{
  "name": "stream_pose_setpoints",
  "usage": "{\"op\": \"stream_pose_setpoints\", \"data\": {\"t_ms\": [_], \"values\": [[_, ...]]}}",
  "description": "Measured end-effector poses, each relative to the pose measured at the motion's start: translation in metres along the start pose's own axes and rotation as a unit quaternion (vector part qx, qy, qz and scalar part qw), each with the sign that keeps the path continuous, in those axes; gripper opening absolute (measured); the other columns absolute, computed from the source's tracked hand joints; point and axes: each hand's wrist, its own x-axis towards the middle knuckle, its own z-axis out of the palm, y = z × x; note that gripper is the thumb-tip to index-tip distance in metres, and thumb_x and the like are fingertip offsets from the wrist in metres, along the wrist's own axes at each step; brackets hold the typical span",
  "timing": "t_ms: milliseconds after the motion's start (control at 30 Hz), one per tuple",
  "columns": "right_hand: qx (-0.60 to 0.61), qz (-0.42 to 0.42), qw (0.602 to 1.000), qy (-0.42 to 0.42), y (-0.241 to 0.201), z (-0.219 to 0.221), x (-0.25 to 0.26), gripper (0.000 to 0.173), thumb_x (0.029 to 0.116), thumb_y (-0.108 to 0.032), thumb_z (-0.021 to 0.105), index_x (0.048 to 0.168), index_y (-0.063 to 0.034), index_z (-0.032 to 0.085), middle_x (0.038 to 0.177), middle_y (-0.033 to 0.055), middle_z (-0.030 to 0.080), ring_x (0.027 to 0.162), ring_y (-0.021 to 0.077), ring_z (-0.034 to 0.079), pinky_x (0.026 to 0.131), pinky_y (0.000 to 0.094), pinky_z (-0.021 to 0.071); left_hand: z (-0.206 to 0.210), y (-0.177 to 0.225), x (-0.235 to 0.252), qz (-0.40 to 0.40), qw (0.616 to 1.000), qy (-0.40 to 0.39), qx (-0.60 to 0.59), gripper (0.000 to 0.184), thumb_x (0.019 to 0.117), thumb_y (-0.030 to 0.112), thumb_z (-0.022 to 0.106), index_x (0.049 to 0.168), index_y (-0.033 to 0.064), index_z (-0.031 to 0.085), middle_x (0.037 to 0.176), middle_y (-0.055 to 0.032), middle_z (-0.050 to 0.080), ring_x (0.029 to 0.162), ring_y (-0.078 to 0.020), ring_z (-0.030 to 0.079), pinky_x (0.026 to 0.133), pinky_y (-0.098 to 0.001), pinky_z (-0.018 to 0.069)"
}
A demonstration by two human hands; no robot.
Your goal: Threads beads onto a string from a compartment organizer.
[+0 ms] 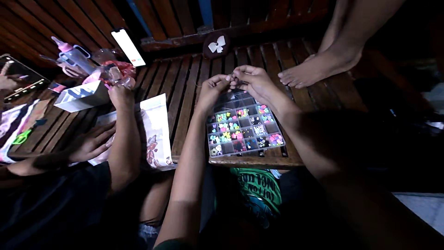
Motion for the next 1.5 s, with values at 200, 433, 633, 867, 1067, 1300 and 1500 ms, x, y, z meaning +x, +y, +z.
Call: {"op": "stream_pose_setpoints", "data": {"t_ms": [200, 433, 633, 867, 1067, 1300, 1500], "values": [[0.100, 0.025, 0.994, -0.037, 0.002, 0.002, -0.003, 0.013, 0.1093, -0.015, 0.046, 0.112, -0.0108, 0.058, 0.093, -0.0034, 0.065, 0.083, 0.0071, 0.066, 0.083, 0.0261, 0.0579, 0.004, -0.001, -0.002, 0.032, 0.998, -0.010, -0.056, 0.015, 0.1049, 0.006, 0.053, 0.102, 0.0035, 0.067, 0.085, 0.0020, 0.069, 0.079, -0.0063, 0.067, 0.078, -0.0246, 0.0585], [0.121, 0.039, 0.991, -0.031, 0.002, 0.004, -0.004, 0.012, 0.1096, -0.014, 0.046, 0.111, -0.0123, 0.058, 0.088, -0.0042, 0.064, 0.078, 0.0065, 0.065, 0.079, 0.0248, 0.0580, 0.006, -0.001, -0.001, 0.035, 0.998, -0.020, -0.056, 0.015, 0.1049, 0.006, 0.053, 0.102, 0.0019, 0.067, 0.085, 0.0014, 0.069, 0.079, -0.0064, 0.067, 0.079, -0.0247, 0.0585], [0.120, 0.024, 0.991, -0.052, 0.004, 0.001, -0.003, 0.017, 0.1105, -0.015, 0.042, 0.109, -0.0151, 0.058, 0.089, -0.0054, 0.065, 0.078, 0.0059, 0.065, 0.080, 0.0247, 0.0575, 0.007, 0.000, 0.000, 0.032, 0.997, -0.023, -0.064, 0.015, 0.1047, 0.006, 0.054, 0.102, 0.0012, 0.067, 0.083, 0.0012, 0.068, 0.077, -0.0057, 0.066, 0.076, -0.0238, 0.0582], [0.121, 0.012, 0.989, -0.077, 0.004, -0.003, -0.002, 0.019, 0.1098, -0.015, 0.042, 0.104, -0.0192, 0.060, 0.089, -0.0065, 0.066, 0.079, 0.0056, 0.065, 0.080, 0.0250, 0.0576, 0.006, 0.001, -0.001, 0.045, 0.995, -0.041, -0.076, 0.016, 0.1051, 0.005, 0.051, 0.104, -0.0005, 0.066, 0.085, 0.0004, 0.069, 0.078, -0.0067, 0.067, 0.078, -0.0251, 0.0588], [0.136, -0.006, 0.985, -0.109, 0.006, -0.007, -0.001, 0.022, 0.1091, -0.013, 0.042, 0.101, -0.0210, 0.061, 0.088, -0.0066, 0.067, 0.078, 0.0055, 0.064, 0.078, 0.0243, 0.0572, 0.007, 0.002, -0.002, 0.058, 0.993, -0.061, -0.084, 0.016, 0.1047, 0.004, 0.051, 0.101, 0.0003, 0.067, 0.082, 0.0009, 0.069, 0.077, -0.0066, 0.067, 0.077, -0.0253, 0.0585], [0.135, -0.007, 0.984, -0.118, 0.005, -0.009, -0.001, 0.026, 0.1085, -0.011, 0.041, 0.098, -0.0217, 0.062, 0.088, -0.0069, 0.067, 0.079, 0.0052, 0.065, 0.079, 0.0245, 0.0575, 0.006, 0.000, 0.000, 0.061, 0.992, -0.068, -0.092, 0.016, 0.1047, 0.005, 0.052, 0.101, -0.0007, 0.067, 0.081, 0.0002, 0.069, 0.076, -0.0070, 0.067, 0.076, -0.0253, 0.0585], [0.137, 0.001, 0.984, -0.115, 0.004, -0.009, -0.001, 0.026, 0.1088, -0.010, 0.041, 0.098, -0.0208, 0.062, 0.089, -0.0061, 0.068, 0.079, 0.0054, 0.065, 0.079, 0.0244, 0.0580, 0.007, 0.002, -0.001, 0.052, 0.992, -0.065, -0.095, 0.016, 0.1048, 0.004, 0.051, 0.101, -0.0005, 0.066, 0.081, 0.0003, 0.069, 0.076, -0.0069, 0.067, 0.076, -0.0252, 0.0586]]}}
